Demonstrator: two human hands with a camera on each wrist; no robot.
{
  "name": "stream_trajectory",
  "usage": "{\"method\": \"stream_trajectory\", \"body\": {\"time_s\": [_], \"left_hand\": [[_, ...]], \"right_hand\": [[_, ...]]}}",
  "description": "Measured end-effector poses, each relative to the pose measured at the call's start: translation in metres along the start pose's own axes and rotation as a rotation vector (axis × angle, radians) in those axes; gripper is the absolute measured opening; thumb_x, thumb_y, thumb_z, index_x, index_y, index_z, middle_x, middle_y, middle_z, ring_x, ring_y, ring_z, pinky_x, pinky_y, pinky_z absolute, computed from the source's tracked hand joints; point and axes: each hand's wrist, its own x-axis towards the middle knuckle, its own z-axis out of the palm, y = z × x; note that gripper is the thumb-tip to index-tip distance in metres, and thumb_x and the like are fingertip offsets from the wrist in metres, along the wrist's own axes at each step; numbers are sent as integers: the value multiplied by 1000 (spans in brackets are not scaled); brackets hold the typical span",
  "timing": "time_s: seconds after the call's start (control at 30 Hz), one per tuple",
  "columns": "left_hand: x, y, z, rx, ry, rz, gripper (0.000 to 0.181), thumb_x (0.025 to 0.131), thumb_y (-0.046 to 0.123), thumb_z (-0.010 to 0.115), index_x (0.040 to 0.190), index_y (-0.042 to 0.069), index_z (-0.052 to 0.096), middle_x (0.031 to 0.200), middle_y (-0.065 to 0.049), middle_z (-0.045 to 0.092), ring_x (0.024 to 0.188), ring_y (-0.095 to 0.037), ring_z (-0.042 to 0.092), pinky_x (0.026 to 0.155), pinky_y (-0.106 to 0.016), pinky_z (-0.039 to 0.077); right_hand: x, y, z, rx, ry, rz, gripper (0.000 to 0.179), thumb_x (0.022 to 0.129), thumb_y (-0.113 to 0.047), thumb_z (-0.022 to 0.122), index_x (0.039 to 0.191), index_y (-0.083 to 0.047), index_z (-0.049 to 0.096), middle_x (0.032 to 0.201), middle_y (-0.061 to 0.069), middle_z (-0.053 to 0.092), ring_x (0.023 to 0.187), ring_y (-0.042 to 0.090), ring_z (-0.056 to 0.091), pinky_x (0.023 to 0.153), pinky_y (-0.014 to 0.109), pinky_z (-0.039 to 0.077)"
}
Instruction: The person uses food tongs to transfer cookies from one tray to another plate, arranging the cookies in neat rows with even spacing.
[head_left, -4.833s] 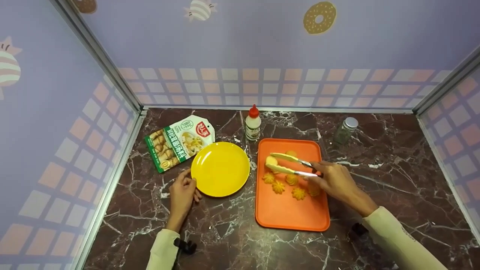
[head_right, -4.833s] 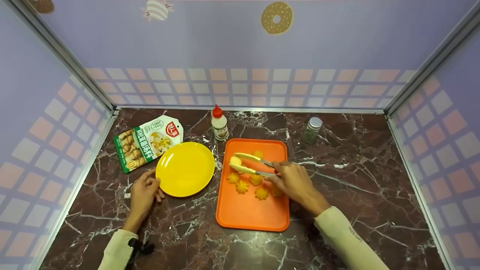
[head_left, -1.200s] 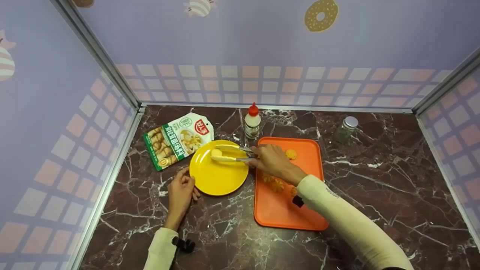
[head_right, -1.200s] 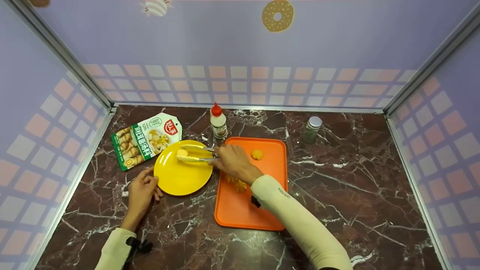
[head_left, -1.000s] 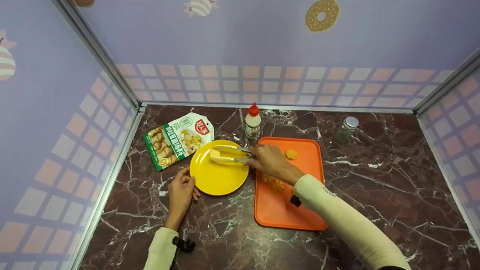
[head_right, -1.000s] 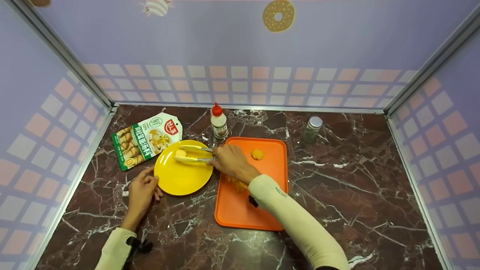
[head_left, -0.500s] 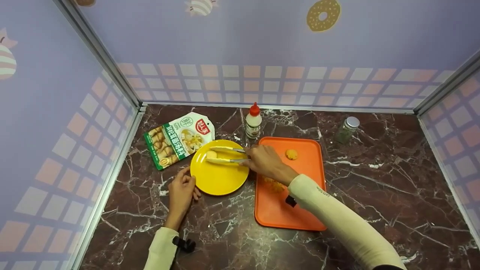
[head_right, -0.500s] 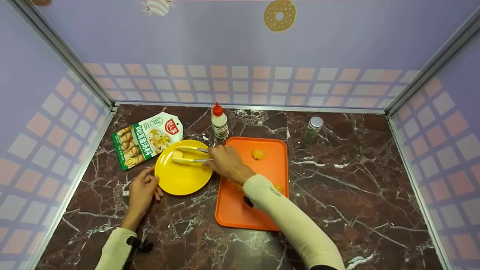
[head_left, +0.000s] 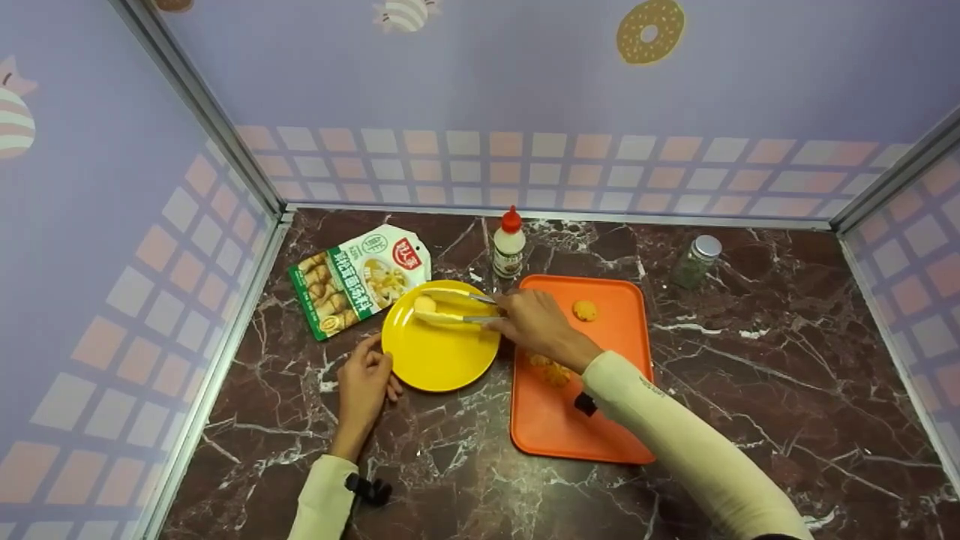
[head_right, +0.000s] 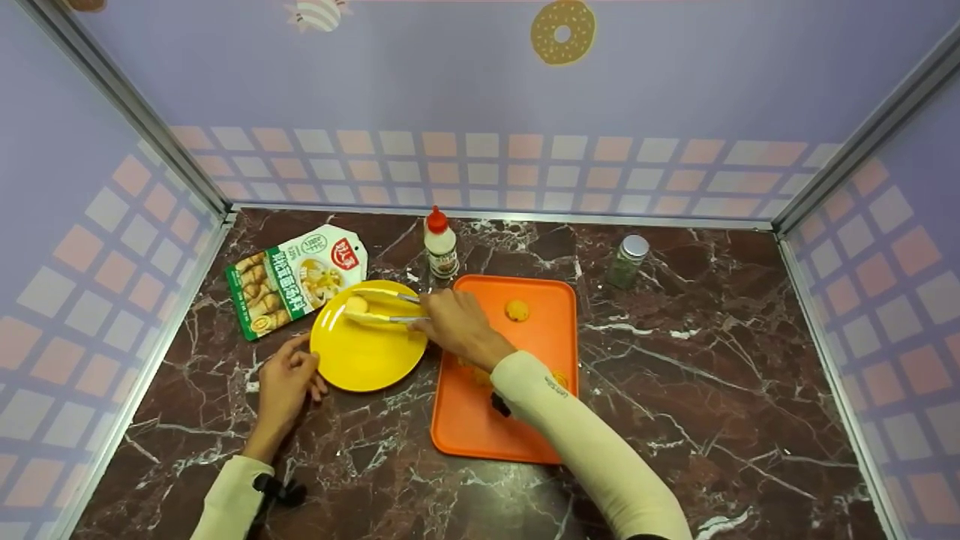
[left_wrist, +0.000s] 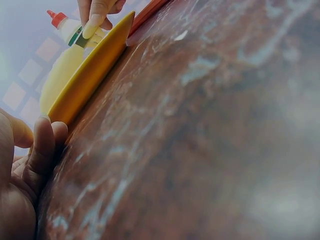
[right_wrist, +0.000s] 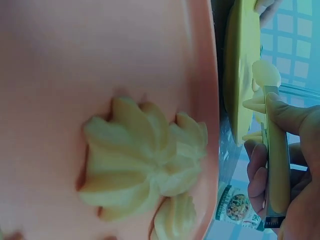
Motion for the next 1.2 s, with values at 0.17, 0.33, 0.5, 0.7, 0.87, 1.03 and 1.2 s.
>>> {"method": "stream_trajectory", "body": {"time_s": [0.17, 0.33, 0.5, 0.7, 0.87, 1.03, 1.2], "left_hand": [[0, 1, 1, -16, -4, 1, 42, 111, 4, 61, 152, -2, 59, 87, -21, 71, 47, -23, 65, 39, -30, 55], [0, 4, 2, 10, 6, -9, 42, 111, 0, 59, 152, -4, 58, 86, -22, 71, 48, -26, 64, 39, -29, 54], [-5, 27, 3, 10, 16, -24, 41, 109, -5, 59, 150, -9, 58, 84, -24, 70, 47, -31, 65, 38, -28, 53], [-8, 35, 2, 10, 10, -18, 42, 109, -5, 58, 150, -12, 57, 84, -24, 71, 47, -30, 65, 39, -29, 54], [-8, 34, 3, 26, 12, -19, 42, 109, -3, 58, 150, -11, 57, 84, -23, 70, 47, -29, 64, 39, -28, 54], [-6, 26, 4, 25, 18, -19, 41, 109, -4, 58, 150, -10, 58, 82, -23, 69, 46, -30, 64, 38, -27, 53], [0, 6, 5, 32, 31, -16, 41, 110, -3, 59, 150, -7, 59, 82, -23, 70, 45, -28, 63, 37, -27, 52]], "right_hand": [[-6, 3, -7, 42, 32, -20, 38, 101, -37, 84, 115, -2, 80, 76, 3, 66, 57, 12, 51, 52, 32, 45], [-15, 7, -14, 70, 55, -23, 40, 100, -36, 84, 117, 0, 79, 87, 6, 75, 59, 13, 55, 52, 30, 47], [-27, 11, -21, 92, 52, 17, 49, 98, -34, 87, 128, 3, 74, 96, 13, 79, 61, 16, 58, 56, 34, 50], [-41, 18, -32, 109, 55, 46, 42, 98, -36, 86, 118, -2, 72, 95, 8, 79, 63, 14, 62, 56, 33, 51], [-56, 25, -41, 133, 76, 58, 39, 96, -35, 89, 116, -6, 72, 102, 9, 80, 61, 9, 57, 53, 28, 46], [-72, 34, -48, 126, 102, 61, 37, 94, -32, 91, 113, -7, 72, 97, 7, 80, 60, 9, 58, 53, 28, 46], [-85, 44, -57, 123, 139, 47, 35, 91, -26, 93, 111, -5, 73, 94, 10, 80, 66, 13, 63, 56, 30, 51]]}}
